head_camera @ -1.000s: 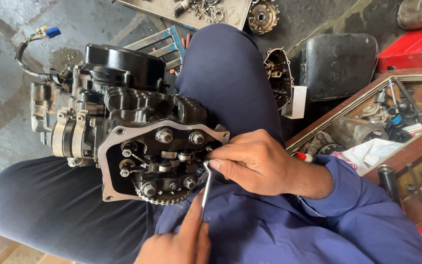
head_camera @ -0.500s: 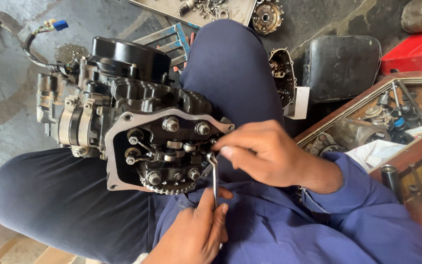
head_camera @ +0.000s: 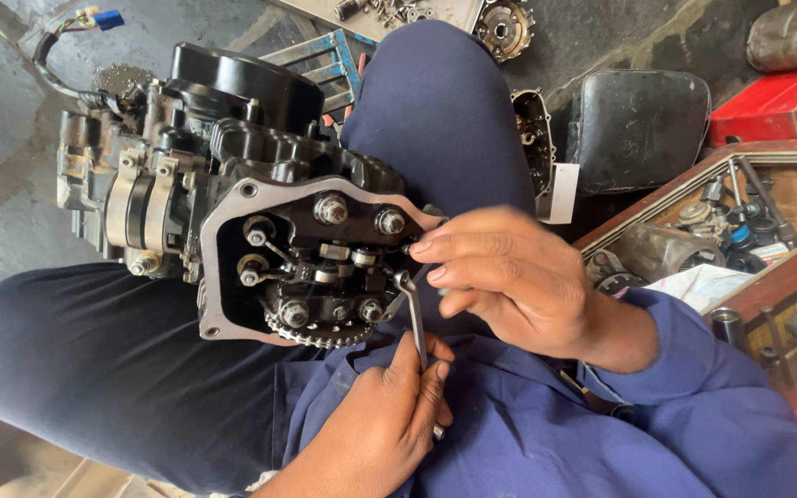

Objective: The person uses a wrench to tighten bolts on a disassembled motorcycle engine held on their lap. They repeatedly adjust the tool and reposition the engine to access different bolts.

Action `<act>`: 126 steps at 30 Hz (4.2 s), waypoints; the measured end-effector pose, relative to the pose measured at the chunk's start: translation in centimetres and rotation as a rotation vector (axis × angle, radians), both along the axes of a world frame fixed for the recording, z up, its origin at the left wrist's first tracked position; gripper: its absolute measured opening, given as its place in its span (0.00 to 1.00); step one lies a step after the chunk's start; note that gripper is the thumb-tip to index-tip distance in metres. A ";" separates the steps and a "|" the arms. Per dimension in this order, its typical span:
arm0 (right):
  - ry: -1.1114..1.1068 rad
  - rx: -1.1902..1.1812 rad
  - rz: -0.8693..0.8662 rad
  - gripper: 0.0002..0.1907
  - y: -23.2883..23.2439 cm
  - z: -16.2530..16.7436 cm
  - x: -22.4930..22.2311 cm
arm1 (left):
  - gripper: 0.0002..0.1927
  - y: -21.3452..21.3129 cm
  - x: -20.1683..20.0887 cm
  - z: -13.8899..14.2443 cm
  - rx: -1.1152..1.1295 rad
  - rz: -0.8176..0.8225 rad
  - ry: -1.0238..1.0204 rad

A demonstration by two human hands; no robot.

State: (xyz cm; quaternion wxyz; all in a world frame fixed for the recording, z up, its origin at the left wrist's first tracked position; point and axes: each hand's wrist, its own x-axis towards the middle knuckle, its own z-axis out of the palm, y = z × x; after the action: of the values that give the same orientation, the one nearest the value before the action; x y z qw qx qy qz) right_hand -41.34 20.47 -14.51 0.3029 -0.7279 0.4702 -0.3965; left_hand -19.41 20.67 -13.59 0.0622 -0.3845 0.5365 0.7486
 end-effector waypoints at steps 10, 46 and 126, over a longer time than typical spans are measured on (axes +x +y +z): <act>-0.085 -0.121 -0.002 0.20 0.0 -1.5 0.9 | 0.12 -0.1 0.1 0.1 0.008 0.000 -0.004; -0.215 0.001 -0.219 0.28 1.6 -3.3 2.5 | 0.13 0.1 0.3 -0.4 0.005 -0.033 0.029; -0.035 -0.233 -0.159 0.12 1.3 -1.6 1.7 | 0.31 2.5 1.1 -2.6 -0.349 0.190 0.202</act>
State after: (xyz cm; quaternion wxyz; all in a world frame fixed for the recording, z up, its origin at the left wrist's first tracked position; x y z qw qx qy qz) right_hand -39.64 21.80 -16.10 0.1923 -0.7115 0.4718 -0.4840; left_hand -18.34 23.13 -16.16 -0.1304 -0.3614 0.6229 0.6815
